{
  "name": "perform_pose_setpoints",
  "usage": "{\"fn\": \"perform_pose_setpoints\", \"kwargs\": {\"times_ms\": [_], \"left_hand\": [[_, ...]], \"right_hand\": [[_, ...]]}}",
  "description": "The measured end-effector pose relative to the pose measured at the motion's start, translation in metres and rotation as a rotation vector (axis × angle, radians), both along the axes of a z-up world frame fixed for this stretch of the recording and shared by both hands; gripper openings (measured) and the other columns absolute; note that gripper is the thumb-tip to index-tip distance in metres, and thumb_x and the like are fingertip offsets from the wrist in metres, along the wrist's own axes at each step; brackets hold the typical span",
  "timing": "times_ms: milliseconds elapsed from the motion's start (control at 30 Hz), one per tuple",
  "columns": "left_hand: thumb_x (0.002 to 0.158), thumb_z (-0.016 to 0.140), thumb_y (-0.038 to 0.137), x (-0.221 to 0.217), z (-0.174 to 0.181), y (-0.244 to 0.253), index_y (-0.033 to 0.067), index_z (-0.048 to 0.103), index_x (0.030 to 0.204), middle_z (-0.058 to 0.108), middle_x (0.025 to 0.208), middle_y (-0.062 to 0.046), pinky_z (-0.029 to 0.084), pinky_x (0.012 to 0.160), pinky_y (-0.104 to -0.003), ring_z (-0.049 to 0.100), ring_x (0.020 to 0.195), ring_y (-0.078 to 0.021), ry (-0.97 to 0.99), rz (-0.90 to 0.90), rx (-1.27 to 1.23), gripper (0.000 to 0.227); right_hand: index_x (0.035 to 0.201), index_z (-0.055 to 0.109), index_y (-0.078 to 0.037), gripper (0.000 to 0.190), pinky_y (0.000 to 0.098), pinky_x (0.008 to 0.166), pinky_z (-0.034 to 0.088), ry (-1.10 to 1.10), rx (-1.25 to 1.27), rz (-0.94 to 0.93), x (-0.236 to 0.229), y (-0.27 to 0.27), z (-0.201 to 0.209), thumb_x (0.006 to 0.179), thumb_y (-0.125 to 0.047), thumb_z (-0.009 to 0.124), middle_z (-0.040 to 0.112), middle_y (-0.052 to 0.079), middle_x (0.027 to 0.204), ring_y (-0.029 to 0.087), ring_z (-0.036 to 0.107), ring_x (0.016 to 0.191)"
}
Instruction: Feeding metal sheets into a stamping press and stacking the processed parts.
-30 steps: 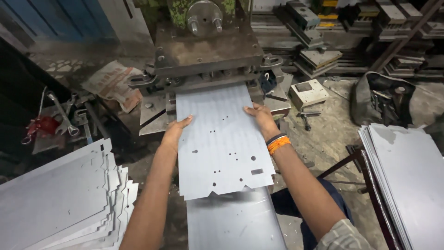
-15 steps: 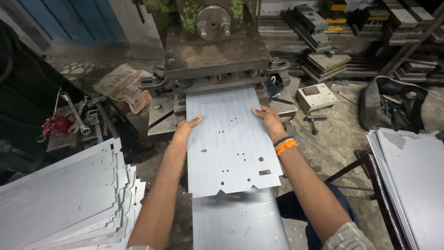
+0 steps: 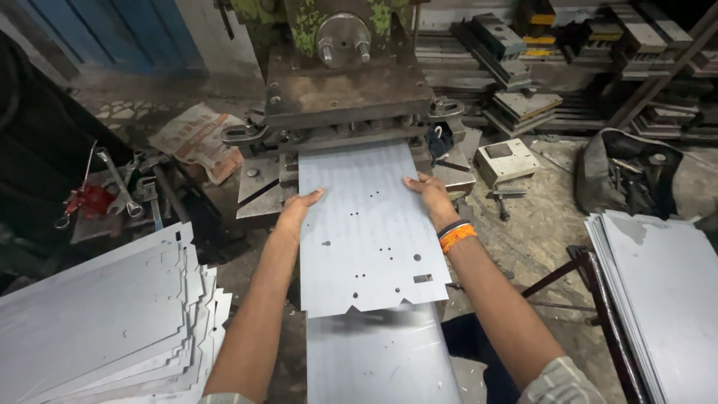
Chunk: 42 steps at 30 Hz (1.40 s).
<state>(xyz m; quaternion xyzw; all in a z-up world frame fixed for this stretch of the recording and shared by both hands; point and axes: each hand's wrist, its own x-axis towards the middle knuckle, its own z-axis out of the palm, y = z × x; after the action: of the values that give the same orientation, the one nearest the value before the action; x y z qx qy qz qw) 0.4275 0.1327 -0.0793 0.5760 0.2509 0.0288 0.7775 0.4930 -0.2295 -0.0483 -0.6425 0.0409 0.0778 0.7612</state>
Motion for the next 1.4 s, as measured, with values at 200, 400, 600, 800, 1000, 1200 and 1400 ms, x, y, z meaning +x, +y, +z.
{"fn": "perform_pose_setpoints", "kwargs": {"times_ms": [200, 400, 600, 800, 1000, 1200, 1400], "left_hand": [[0.067, 0.099, 0.026, -0.003, -0.001, 0.006, 0.0011, 0.072, 0.120, 0.076, 0.100, -0.019, 0.062, 0.075, -0.047, 0.076, 0.085, -0.0328, 0.043, -0.038, 0.004, 0.064], [0.065, 0.099, 0.027, 0.008, -0.028, 0.015, 0.0015, 0.073, 0.117, 0.076, 0.100, -0.021, 0.061, 0.077, -0.048, 0.076, 0.088, -0.0324, 0.041, -0.022, 0.036, 0.064], [0.075, 0.094, 0.030, 0.005, -0.012, 0.008, -0.0076, 0.066, 0.129, 0.071, 0.116, -0.027, 0.056, 0.090, -0.050, 0.071, 0.107, -0.0357, -0.005, -0.082, 0.105, 0.072], [0.074, 0.093, 0.046, -0.063, 0.007, -0.008, 0.0060, 0.067, 0.136, 0.072, 0.124, -0.019, 0.053, 0.098, -0.043, 0.069, 0.116, -0.0305, 0.172, -0.094, 0.250, 0.078], [0.069, 0.094, 0.055, -0.254, 0.045, -0.086, 0.0106, 0.059, 0.147, 0.064, 0.140, -0.020, 0.045, 0.110, -0.051, 0.057, 0.133, -0.0338, 0.225, -0.167, 0.269, 0.097], [0.090, 0.066, 0.011, -0.409, 0.150, -0.148, 0.0067, 0.052, 0.151, 0.066, 0.142, -0.019, 0.042, 0.109, -0.041, 0.061, 0.129, -0.0304, 0.348, -0.028, 0.010, 0.063], [0.087, 0.064, 0.001, -0.446, 0.135, -0.157, -0.0076, 0.058, 0.140, 0.070, 0.126, -0.029, 0.044, 0.098, -0.040, 0.063, 0.109, -0.0338, 0.200, -0.015, -0.093, 0.054]], "right_hand": [[0.111, 0.074, -0.006, 0.034, 0.0305, 0.066, 0.060, 0.015, -0.019, -0.001, -0.015, 0.003, 0.020, 0.080, -0.015, 0.084, 0.076, 0.008, 0.085, 0.017, 0.076, 0.072], [0.116, 0.074, -0.007, 0.039, 0.0307, 0.068, 0.060, 0.016, -0.056, 0.025, 0.009, -0.002, -0.011, 0.081, -0.018, 0.085, 0.075, 0.008, 0.088, 0.018, 0.076, 0.074], [0.128, 0.069, -0.009, 0.047, 0.0338, 0.075, 0.059, -0.004, -0.104, 0.046, -0.015, 0.006, 0.022, 0.085, -0.022, 0.082, 0.074, 0.010, 0.099, 0.021, 0.075, 0.084], [0.138, 0.066, -0.019, 0.053, 0.0390, 0.093, 0.055, -0.009, -0.253, 0.029, -0.069, -0.012, 0.005, 0.088, -0.026, 0.081, 0.069, 0.016, 0.127, 0.025, 0.070, 0.111], [0.152, 0.049, -0.007, 0.073, 0.0509, 0.100, 0.052, 0.103, 0.079, -0.004, -0.269, -0.027, 0.058, 0.084, -0.008, 0.077, 0.061, 0.026, 0.138, 0.039, 0.063, 0.120], [0.153, 0.040, -0.001, 0.075, 0.0392, 0.101, 0.046, 0.118, 0.155, 0.049, -0.399, -0.055, 0.084, 0.082, 0.005, 0.061, 0.059, 0.027, 0.141, 0.033, 0.060, 0.119], [0.149, 0.045, 0.006, 0.069, 0.0345, 0.098, 0.046, 0.102, 0.177, 0.056, -0.436, -0.066, 0.080, 0.082, 0.008, 0.061, 0.064, 0.028, 0.139, 0.031, 0.062, 0.117]]}}
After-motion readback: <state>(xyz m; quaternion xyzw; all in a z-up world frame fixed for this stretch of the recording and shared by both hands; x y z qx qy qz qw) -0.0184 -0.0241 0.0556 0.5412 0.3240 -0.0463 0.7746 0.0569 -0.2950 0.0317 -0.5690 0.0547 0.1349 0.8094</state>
